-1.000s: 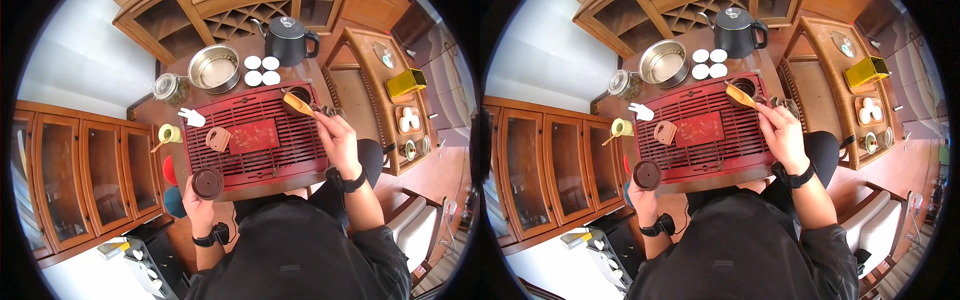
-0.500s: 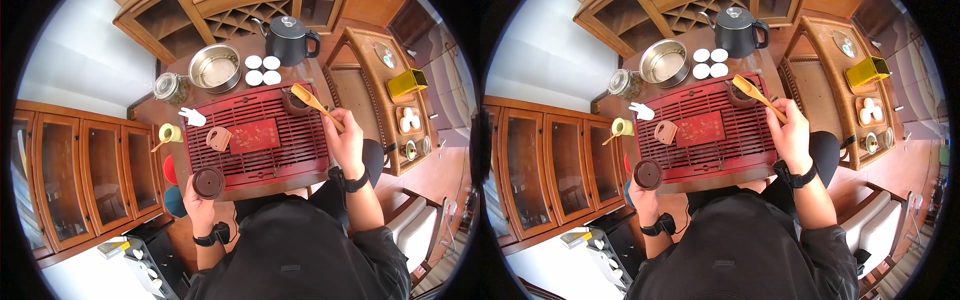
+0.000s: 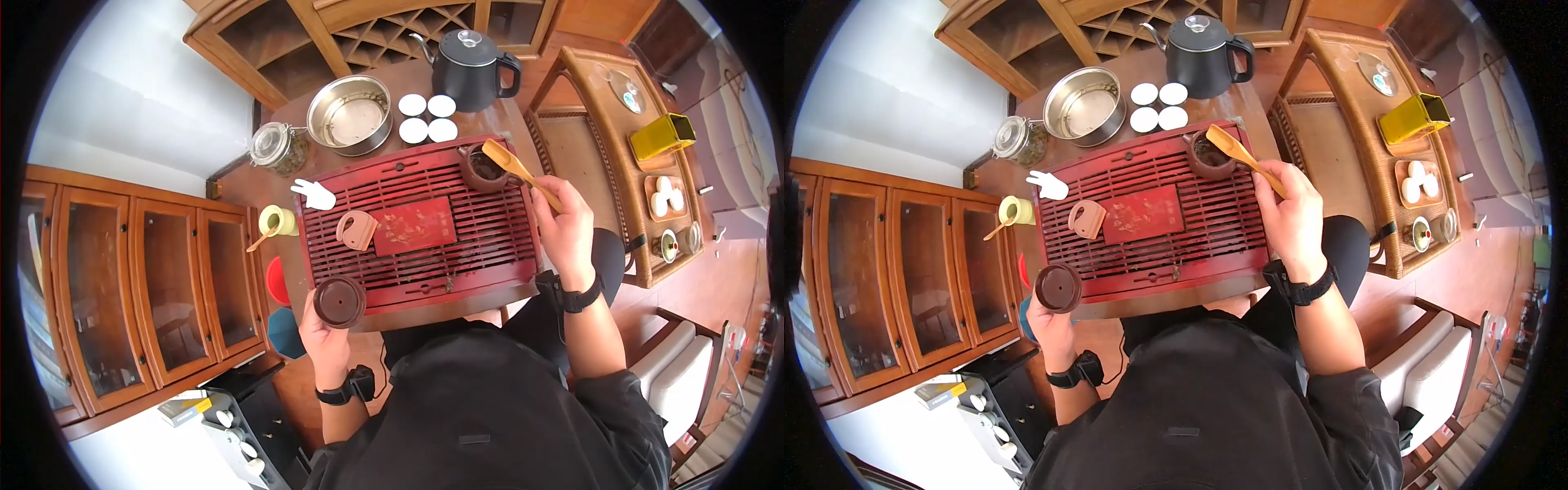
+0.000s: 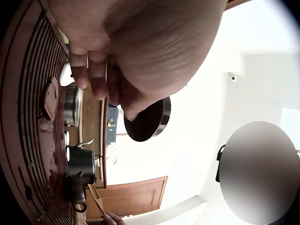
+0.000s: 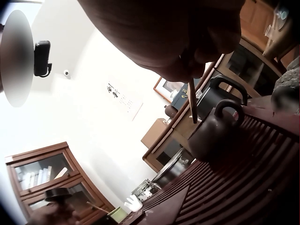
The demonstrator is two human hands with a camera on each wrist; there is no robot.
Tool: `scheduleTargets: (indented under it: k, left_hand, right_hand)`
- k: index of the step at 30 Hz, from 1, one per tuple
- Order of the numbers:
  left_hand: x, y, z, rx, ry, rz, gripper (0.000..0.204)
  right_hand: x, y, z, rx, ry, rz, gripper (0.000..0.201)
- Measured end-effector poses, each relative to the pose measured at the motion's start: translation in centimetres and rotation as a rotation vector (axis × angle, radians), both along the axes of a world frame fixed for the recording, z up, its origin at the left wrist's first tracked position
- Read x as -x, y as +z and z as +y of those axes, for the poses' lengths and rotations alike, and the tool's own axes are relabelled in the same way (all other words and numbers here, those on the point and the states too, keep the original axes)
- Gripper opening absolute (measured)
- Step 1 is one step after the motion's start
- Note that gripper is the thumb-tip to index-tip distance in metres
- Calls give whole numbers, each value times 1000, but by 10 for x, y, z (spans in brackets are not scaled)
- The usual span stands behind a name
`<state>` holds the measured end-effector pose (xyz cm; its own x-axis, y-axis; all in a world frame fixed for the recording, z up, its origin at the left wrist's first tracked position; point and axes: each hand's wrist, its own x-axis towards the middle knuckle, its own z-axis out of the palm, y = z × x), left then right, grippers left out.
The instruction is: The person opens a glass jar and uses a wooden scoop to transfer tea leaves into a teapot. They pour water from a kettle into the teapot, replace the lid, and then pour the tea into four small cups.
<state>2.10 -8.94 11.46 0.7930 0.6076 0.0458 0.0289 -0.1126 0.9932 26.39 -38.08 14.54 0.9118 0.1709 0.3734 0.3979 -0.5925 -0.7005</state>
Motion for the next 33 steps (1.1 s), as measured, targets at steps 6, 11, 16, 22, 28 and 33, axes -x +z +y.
scheduleTargets:
  k: [6, 11, 16, 22, 28, 33]
  left_hand:
    - [-2, 1, -2, 13, -17, -20, 27]
    - [1, -1, 0, -1, -10, -5, 27]
    - [1, 0, -1, 4, -13, -13, 27]
    - [-4, 2, -3, 10, -17, -9, 27]
    - [-1, -4, 1, -26, -19, -8, 30]
    - [-1, -3, 3, -6, -11, 4, 28]
  right_hand:
    - [1, 5, -1, -65, -1, -49, 15]
    - [1, -6, -13, 64, 98, 78, 18]
    - [1, -4, -13, -5, 89, -107, 19]
    - [3, -3, -12, -3, 65, -130, 20]
    - [8, -2, -10, -32, 67, -189, 23]
    - [6, -16, -19, 94, 185, -79, 28]
